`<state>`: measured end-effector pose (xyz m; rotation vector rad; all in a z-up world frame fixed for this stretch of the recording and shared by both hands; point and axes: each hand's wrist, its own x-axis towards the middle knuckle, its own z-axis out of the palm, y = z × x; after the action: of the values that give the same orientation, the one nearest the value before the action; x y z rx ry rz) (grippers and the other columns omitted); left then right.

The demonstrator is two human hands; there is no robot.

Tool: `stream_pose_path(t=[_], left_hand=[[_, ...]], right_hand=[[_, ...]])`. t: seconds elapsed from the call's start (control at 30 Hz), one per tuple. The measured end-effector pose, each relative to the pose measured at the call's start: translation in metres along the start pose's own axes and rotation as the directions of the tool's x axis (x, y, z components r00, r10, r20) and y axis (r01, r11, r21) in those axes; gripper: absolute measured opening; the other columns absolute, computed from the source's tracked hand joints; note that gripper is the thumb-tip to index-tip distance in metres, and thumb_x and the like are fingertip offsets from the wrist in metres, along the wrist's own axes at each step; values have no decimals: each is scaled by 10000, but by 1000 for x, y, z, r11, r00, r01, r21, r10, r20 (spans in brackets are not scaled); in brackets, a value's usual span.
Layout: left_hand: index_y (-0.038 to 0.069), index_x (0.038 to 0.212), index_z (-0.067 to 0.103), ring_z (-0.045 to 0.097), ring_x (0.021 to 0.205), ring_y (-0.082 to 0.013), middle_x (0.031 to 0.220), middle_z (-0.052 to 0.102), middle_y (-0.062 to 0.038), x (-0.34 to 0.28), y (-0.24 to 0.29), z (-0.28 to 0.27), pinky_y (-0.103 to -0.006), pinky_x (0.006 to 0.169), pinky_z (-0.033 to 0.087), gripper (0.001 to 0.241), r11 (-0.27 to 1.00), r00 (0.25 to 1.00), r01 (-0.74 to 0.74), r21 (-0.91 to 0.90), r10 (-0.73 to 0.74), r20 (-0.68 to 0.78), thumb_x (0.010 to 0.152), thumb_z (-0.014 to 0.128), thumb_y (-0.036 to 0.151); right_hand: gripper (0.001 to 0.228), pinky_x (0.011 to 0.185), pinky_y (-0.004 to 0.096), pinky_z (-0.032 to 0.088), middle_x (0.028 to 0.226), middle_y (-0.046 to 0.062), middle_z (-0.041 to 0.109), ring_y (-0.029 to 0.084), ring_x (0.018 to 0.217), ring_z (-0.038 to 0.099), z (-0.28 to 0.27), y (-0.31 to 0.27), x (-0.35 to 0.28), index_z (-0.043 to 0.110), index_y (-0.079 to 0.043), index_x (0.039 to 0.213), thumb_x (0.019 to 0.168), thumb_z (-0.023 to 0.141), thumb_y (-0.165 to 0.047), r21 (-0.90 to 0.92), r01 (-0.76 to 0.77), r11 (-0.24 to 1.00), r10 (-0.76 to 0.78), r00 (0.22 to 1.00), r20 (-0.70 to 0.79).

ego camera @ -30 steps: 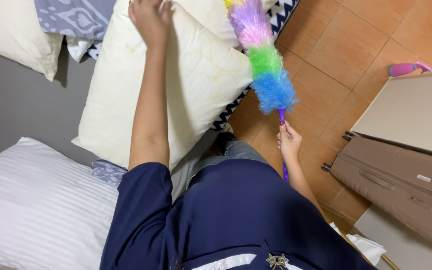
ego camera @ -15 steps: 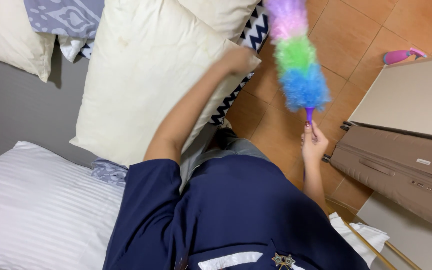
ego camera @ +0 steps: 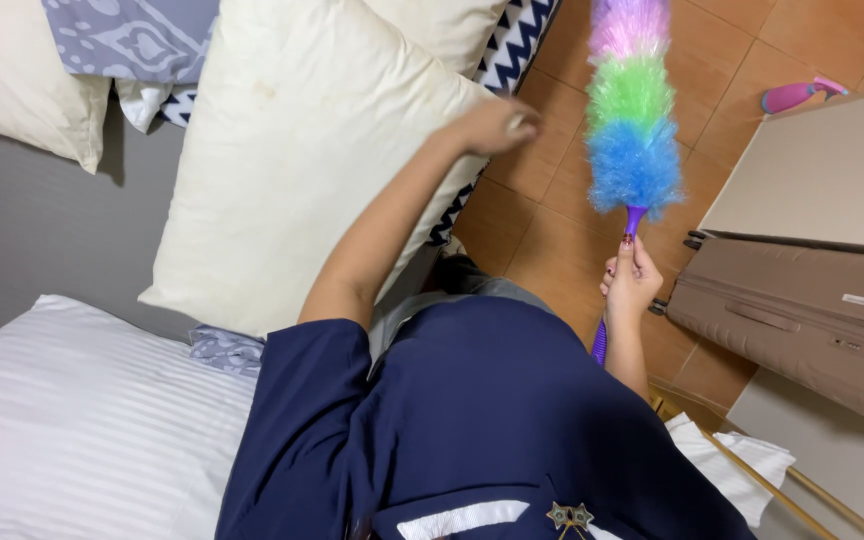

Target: The person puts a white pillowcase onto a pillow, tucking the edges in by hand. They then use a colorful feather duster to dust the pillow and other pillows on the bed.

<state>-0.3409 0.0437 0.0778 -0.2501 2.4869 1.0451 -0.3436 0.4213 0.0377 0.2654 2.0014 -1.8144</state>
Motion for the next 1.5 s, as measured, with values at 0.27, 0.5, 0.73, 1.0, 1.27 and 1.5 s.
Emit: stream_pose_path(t=[0.27, 0.5, 0.73, 1.0, 1.27, 1.5], left_hand=[[28, 1489, 361, 192, 1512, -370, 1608, 314, -196, -8, -62, -1, -698, 1126, -54, 647, 754, 699, 597, 274, -322, -638, 1011, 360, 465], [94, 1643, -82, 85, 1567, -439, 1704, 15, -289, 21, -71, 121, -479, 1253, 139, 1012, 721, 873, -357, -594, 32, -487, 1009, 536, 585], [-59, 872, 614, 471, 589, -215, 773, 494, -122, -37, -116, 35, -312, 468, 416, 717, 381, 469, -359, -852, -716, -517, 1071, 620, 629], [57, 1008, 605, 515, 465, -116, 692, 583, -28, -96, -157, 77, -314, 400, 438, 597, 182, 324, -658, -731, -808, -492, 1003, 463, 636], [-19, 1507, 433, 592, 1353, -370, 1464, 584, -279, -147, -98, 143, -438, 1132, 473, 884, 100, 508, -551, -828, -747, -429, 981, 406, 691], [71, 1659, 128, 228, 1544, -282, 1692, 183, -166, -242, -179, 229, -385, 1238, 254, 897, 442, 83, -630, -638, -779, -621, 1018, 301, 675]], right_hand=[[412, 388, 212, 267, 644, -32, 483, 13, 446, 366, 5, -5, -12, 616, -61, 1426, 1068, 606, -265, -56, 12, 998, -7, 997, 77], [397, 406, 202, 278, 658, -33, 485, 16, 465, 378, 30, -19, -16, 616, -55, 1415, 1071, 610, -253, 14, 54, 998, -56, 945, 321], [326, 499, 189, 340, 739, -67, 525, 15, 584, 447, 59, -17, -50, 617, -9, 1329, 1094, 584, -233, -84, 227, 970, -108, 717, 689], [324, 432, 203, 305, 619, -63, 434, 25, 485, 370, 89, -71, -78, 597, -36, 1274, 1083, 494, -277, -291, 87, 953, 214, 490, 845], [508, 955, 319, 464, 1333, 54, 583, 169, 1175, 558, 188, -79, -83, 384, 1, 1512, 1163, 516, -344, -24, 320, 947, -26, 150, 988], [339, 847, 388, 578, 1057, 193, 770, 331, 949, 750, 235, -35, -138, 636, -68, 1310, 989, 676, -170, -25, 792, 611, -63, 80, 995]])
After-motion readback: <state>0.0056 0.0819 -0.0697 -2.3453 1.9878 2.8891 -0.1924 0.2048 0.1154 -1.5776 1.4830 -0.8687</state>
